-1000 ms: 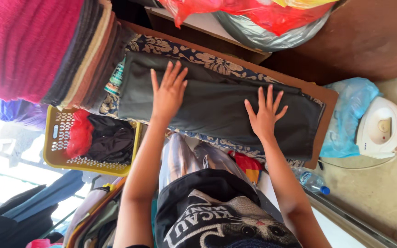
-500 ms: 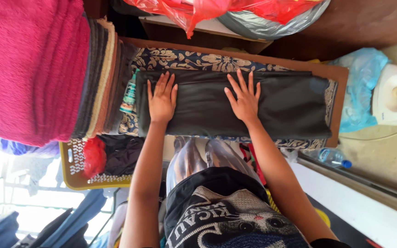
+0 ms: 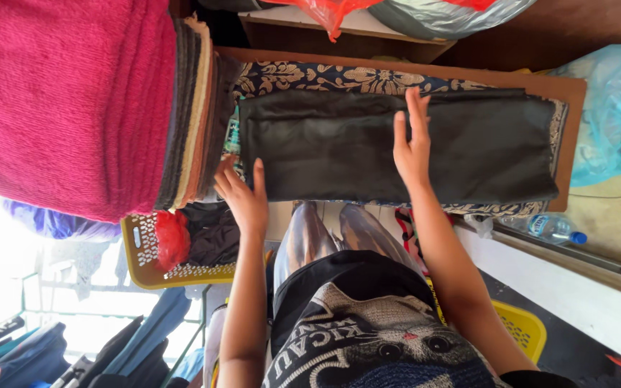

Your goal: The person folds a black pair of pants on a patterned table, smoothing the fabric and aligning the edges. They then place the folded pants into a yellow plastic basket and retrieve another pair of black pants to repeat the folding process.

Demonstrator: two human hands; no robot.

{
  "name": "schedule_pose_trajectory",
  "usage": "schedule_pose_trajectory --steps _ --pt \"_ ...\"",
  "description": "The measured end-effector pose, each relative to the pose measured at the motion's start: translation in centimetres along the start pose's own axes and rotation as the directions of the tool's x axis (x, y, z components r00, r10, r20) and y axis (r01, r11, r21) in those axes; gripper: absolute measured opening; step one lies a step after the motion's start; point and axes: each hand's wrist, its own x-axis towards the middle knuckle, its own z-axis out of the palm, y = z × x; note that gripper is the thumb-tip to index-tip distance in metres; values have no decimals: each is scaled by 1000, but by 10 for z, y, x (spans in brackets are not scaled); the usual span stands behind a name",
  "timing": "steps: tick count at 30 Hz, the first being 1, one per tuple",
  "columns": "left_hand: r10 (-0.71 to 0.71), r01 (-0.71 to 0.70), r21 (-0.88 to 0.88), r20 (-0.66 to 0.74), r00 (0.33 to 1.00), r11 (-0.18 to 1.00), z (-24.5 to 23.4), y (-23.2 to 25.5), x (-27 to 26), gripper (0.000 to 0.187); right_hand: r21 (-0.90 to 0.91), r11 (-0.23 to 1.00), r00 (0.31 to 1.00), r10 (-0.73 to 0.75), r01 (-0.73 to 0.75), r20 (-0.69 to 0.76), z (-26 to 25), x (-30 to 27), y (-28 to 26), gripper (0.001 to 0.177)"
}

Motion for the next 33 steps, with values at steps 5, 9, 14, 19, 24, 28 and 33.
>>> schedule_pose_trajectory --steps 5,9,14,19,24,28,33 --pt "-2 6 -42 86 996 999 21 -11 -5 56 277 958 996 88 -81 -14 32 -14 -5 57" --pt "-28 55 -142 182 983 988 31 -29 4 60 243 948 976 217 -206 -20 43 -13 4 61" --pt "-126 444 -567 512 850 694 7 -32 33 28 301 931 974 224 -207 -21 45 -15 8 65" --pt "-31 504 -637 603 797 583 -25 20 45 13 557 794 966 248 -244 70 26 -13 -5 70" --pt "82 367 -663 543 835 653 -34 73 48 8 546 812 969 247 -204 -6 -15 -69 -24 76" --pt "82 374 -644 563 822 667 -31 118 48 10 570 782 958 284 -253 35 -4 -85 -15 79" --pt "242 262 -721 514 823 642 -34 173 40 14 580 782 970 232 -230 73 -12 -65 -15 83"
